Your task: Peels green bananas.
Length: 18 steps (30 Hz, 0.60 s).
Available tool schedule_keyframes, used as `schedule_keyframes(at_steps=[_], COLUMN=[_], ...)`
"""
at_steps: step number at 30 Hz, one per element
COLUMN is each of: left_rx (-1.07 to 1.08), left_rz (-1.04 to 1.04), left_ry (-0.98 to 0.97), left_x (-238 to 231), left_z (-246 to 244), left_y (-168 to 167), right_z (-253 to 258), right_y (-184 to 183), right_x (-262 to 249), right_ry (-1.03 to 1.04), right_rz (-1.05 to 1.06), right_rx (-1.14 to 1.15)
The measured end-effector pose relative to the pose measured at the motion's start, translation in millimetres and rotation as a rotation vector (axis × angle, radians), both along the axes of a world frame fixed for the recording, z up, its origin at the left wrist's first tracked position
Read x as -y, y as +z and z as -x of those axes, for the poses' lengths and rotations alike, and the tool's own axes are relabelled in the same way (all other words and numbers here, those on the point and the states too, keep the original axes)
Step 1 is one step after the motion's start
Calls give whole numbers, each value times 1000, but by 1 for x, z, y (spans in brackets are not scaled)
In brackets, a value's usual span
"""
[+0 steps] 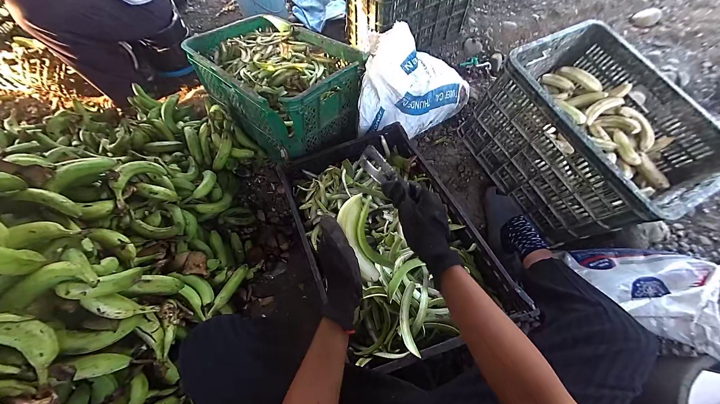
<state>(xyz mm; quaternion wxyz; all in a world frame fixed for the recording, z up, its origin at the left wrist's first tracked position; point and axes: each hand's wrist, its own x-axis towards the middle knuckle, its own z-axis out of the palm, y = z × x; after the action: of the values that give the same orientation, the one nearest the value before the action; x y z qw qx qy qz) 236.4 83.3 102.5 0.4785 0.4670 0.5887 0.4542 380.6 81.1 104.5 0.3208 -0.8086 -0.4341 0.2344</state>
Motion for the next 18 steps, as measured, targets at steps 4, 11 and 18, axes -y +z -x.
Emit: schedule_keyframes(at_steps=[4,11,18], left_rx=[502,310,263], left_rz=[65,67,107], left_ry=[-40,-161,-217], left_x=[-18,-20,-5], left_z=[14,24,9], left_y=[-4,-7,-8], right_z=[-14,-12,-31], right_y=[3,-3,-10], right_x=[19,61,31], right_ry=[224,537,-53], right_rz=[-78,67,-153], right_rx=[-58,92,-95])
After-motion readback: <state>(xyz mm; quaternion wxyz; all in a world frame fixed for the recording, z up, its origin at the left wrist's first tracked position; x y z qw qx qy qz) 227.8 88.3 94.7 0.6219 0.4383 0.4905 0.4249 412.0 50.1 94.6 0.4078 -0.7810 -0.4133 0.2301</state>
